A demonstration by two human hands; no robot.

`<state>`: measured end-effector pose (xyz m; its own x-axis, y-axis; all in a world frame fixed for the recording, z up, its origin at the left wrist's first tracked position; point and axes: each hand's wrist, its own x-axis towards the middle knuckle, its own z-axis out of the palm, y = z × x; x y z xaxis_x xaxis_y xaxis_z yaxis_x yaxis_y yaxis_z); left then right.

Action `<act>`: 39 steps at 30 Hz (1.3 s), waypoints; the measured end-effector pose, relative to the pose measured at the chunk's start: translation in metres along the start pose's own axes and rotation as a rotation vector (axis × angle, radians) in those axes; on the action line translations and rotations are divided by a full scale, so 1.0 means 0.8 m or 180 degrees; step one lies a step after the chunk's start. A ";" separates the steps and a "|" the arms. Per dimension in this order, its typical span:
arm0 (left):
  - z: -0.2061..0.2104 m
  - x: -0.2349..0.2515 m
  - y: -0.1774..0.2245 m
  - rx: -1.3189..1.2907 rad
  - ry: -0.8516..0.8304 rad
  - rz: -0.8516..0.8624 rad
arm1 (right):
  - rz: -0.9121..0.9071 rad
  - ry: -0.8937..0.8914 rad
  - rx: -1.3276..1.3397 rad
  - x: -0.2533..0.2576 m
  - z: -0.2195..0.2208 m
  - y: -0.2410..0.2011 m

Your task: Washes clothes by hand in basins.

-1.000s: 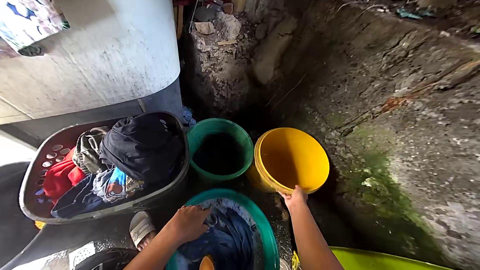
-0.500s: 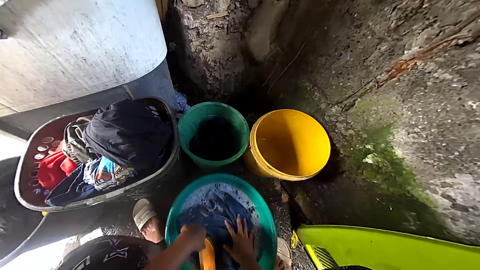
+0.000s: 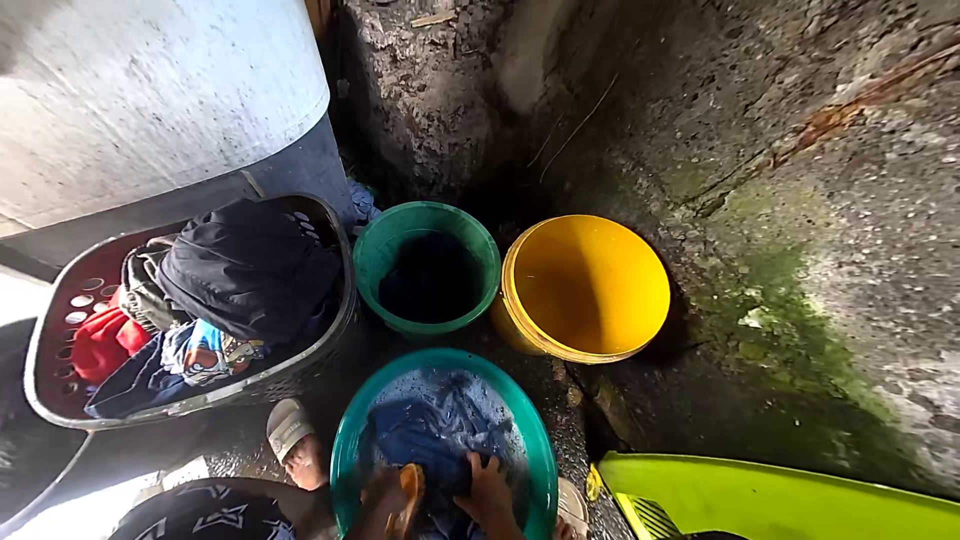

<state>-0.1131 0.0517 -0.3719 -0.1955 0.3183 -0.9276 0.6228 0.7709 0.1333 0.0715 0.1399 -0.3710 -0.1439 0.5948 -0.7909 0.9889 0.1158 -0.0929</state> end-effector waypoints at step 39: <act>-0.067 -0.102 0.009 -0.3140 0.1184 0.0942 | -0.1402 0.1217 0.1550 -0.120 -0.124 0.011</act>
<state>-0.1331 0.0608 -0.2763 -0.4579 0.5826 -0.6715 -0.1653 0.6863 0.7082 0.0904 0.1626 -0.2360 -0.4441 0.8194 -0.3624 0.7287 0.0950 -0.6782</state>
